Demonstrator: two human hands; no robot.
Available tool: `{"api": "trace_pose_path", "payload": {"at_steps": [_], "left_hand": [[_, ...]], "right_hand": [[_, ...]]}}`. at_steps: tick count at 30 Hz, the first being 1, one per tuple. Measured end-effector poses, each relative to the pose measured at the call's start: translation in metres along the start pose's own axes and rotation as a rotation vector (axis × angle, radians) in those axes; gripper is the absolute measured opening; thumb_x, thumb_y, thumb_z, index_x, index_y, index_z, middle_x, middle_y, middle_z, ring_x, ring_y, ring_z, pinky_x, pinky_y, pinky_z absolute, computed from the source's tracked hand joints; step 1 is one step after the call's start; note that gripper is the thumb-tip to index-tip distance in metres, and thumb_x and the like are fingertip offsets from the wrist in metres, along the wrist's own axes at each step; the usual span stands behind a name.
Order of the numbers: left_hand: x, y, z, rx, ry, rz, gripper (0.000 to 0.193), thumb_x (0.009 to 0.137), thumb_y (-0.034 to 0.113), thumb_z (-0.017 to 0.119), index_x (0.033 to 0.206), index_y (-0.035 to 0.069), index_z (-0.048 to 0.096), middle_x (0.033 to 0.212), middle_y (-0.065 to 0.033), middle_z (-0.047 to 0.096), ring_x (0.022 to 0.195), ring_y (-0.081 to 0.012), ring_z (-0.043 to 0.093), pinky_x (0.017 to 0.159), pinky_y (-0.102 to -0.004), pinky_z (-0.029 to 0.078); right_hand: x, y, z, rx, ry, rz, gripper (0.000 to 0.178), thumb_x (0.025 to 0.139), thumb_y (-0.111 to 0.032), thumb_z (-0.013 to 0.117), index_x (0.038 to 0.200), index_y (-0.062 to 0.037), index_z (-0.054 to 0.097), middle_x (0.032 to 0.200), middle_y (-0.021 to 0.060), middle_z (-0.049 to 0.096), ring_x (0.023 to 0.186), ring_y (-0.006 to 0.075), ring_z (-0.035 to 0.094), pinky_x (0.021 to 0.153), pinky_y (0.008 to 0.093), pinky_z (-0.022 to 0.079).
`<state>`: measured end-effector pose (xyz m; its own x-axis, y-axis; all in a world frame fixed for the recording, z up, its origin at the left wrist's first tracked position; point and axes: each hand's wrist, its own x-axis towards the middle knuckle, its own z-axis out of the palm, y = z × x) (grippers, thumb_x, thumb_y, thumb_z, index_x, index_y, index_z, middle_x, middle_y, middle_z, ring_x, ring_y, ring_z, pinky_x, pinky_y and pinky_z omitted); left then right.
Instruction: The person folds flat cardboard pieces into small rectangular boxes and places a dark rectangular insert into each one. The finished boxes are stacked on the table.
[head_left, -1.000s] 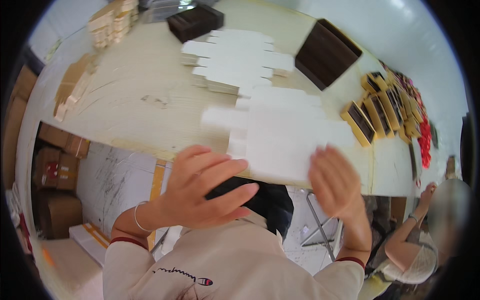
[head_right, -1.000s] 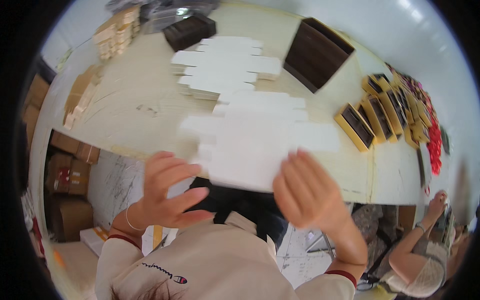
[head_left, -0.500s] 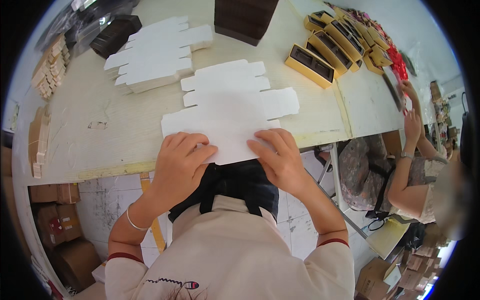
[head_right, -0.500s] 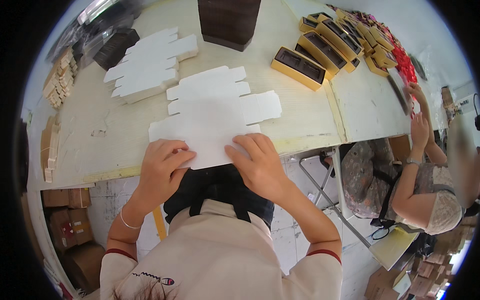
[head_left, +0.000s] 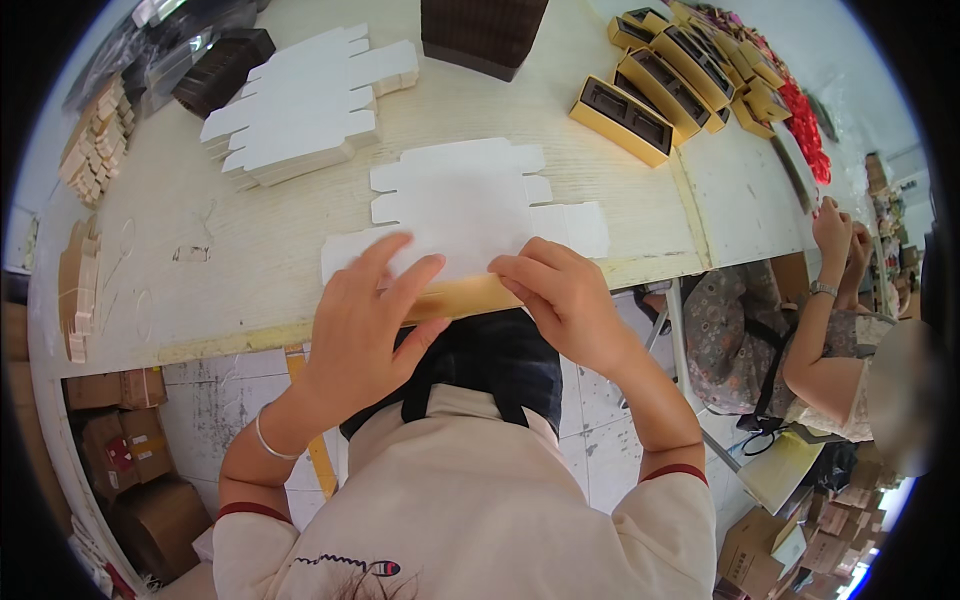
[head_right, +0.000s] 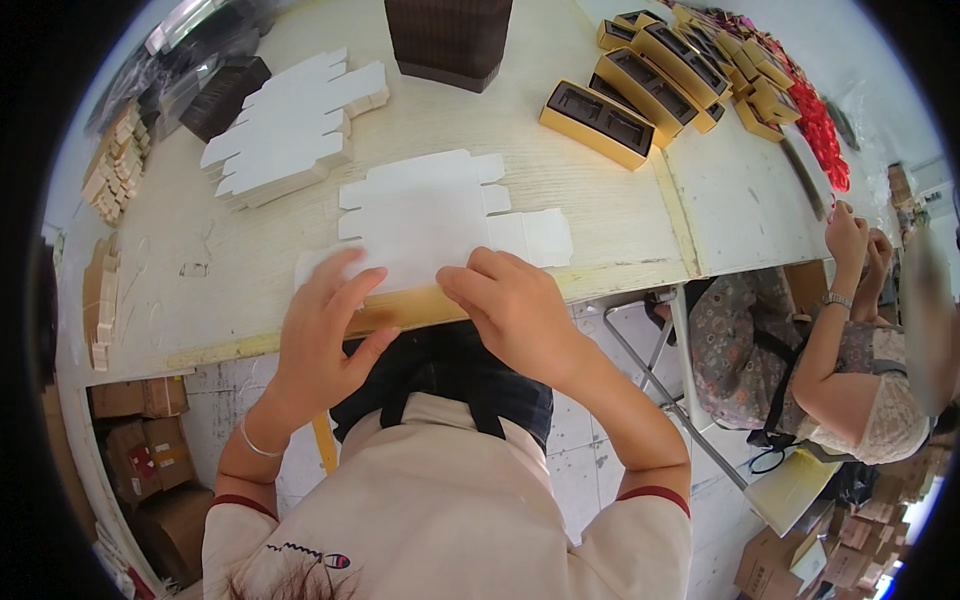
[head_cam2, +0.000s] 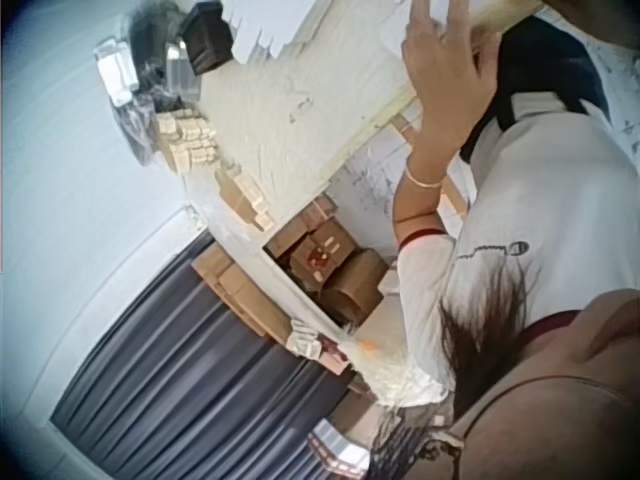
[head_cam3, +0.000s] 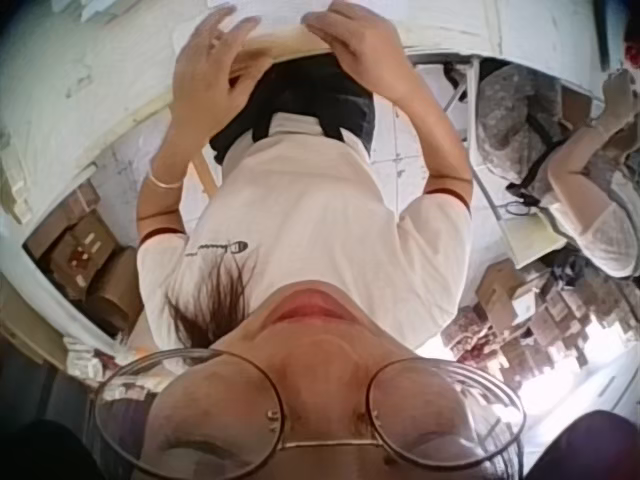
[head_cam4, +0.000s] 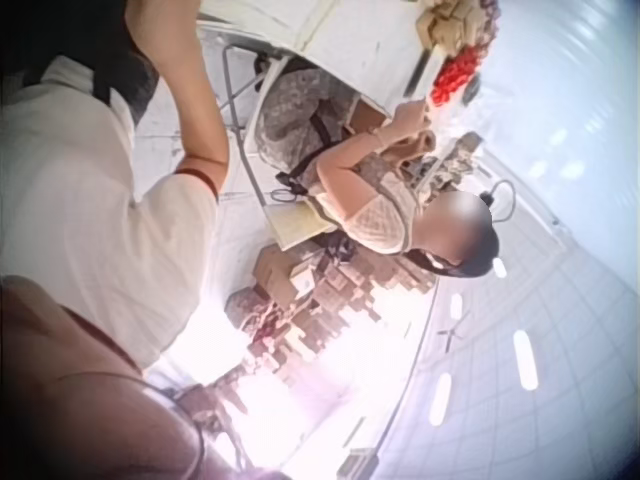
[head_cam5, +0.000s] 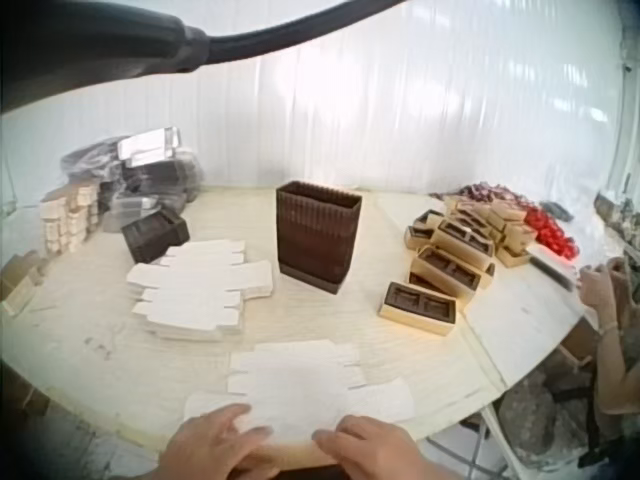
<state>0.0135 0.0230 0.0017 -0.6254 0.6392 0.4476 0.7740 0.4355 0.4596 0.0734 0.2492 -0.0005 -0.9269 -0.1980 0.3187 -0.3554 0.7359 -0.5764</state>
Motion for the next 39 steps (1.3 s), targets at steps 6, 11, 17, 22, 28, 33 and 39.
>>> {"api": "trace_pose_path", "payload": {"at_steps": [6,11,17,22,28,33,39], "left_hand": [[-0.009,0.0,0.018,0.315,-0.045,0.295,0.031,0.077,0.015,0.068,0.106,0.004,0.066,0.115,-0.0082,0.061,0.1,-0.0212,0.056,0.086,-0.0393,0.044],[-0.015,-0.01,0.023,0.139,0.039,0.303,0.024,0.075,0.007,0.066,0.098,0.003,0.067,0.097,-0.0059,0.061,0.087,-0.0203,0.055,0.081,-0.036,0.045],[0.017,-0.011,-0.002,-0.14,-0.145,0.091,0.01,0.078,0.008,0.069,0.088,0.008,0.067,0.078,-0.0029,0.057,0.075,-0.0242,0.053,0.072,-0.0367,0.04],[0.041,-0.022,-0.002,-0.054,-0.342,-0.052,0.011,0.081,0.015,0.067,0.085,0.006,0.064,0.083,-0.0056,0.058,0.073,-0.0271,0.053,0.07,-0.0372,0.039],[0.024,0.013,-0.017,0.155,-0.155,0.041,0.032,0.083,0.022,0.067,0.11,0.006,0.061,0.085,-0.0092,0.054,0.074,-0.0284,0.055,0.066,-0.039,0.044],[0.027,0.009,-0.016,-0.076,-0.345,-0.088,0.027,0.083,0.022,0.067,0.104,0.005,0.06,0.084,-0.0099,0.054,0.078,-0.0289,0.058,0.067,-0.0381,0.048],[0.05,-0.03,-0.016,-0.161,-0.433,-0.117,0.014,0.085,0.0,0.054,0.098,0.005,0.058,0.092,-0.0086,0.057,0.077,-0.0288,0.057,0.068,-0.0366,0.045]], "right_hand": [[0.006,-0.012,0.008,-0.374,0.135,-0.024,0.029,0.077,-0.003,0.064,0.106,-0.0083,0.065,0.101,0.0142,0.057,0.086,0.027,0.058,0.073,0.0354,0.046],[-0.022,-0.012,0.014,-0.466,0.086,-0.348,0.037,0.073,-0.007,0.064,0.11,-0.0022,0.062,0.103,0.0136,0.056,0.094,0.0253,0.057,0.077,0.0328,0.046],[0.001,-0.02,0.0,-0.289,-0.124,-0.117,0.026,0.071,-0.004,0.063,0.097,-0.0011,0.062,0.097,0.013,0.059,0.091,0.0292,0.059,0.071,0.0351,0.046],[0.046,-0.005,-0.013,0.017,-0.354,0.162,0.021,0.08,0.001,0.061,0.101,-0.0023,0.06,0.082,0.0166,0.063,0.076,0.0341,0.061,0.063,0.0373,0.047],[0.018,-0.027,-0.009,0.301,-0.16,0.329,0.043,0.09,0.0,0.057,0.13,-0.0091,0.048,0.084,0.0128,0.066,0.072,0.0239,0.063,0.065,0.0346,0.048],[-0.015,-0.04,0.014,1.231,-0.064,0.434,0.059,0.09,0.002,0.053,0.144,-0.0075,0.032,0.121,0.0212,0.057,0.112,0.0272,0.056,0.096,0.0362,0.043],[-0.034,-0.015,-0.018,-0.172,0.044,-0.248,0.046,0.073,-0.014,0.073,0.115,-0.002,0.061,0.124,0.0198,0.056,0.113,0.0351,0.056,0.097,0.0458,0.043]]}}
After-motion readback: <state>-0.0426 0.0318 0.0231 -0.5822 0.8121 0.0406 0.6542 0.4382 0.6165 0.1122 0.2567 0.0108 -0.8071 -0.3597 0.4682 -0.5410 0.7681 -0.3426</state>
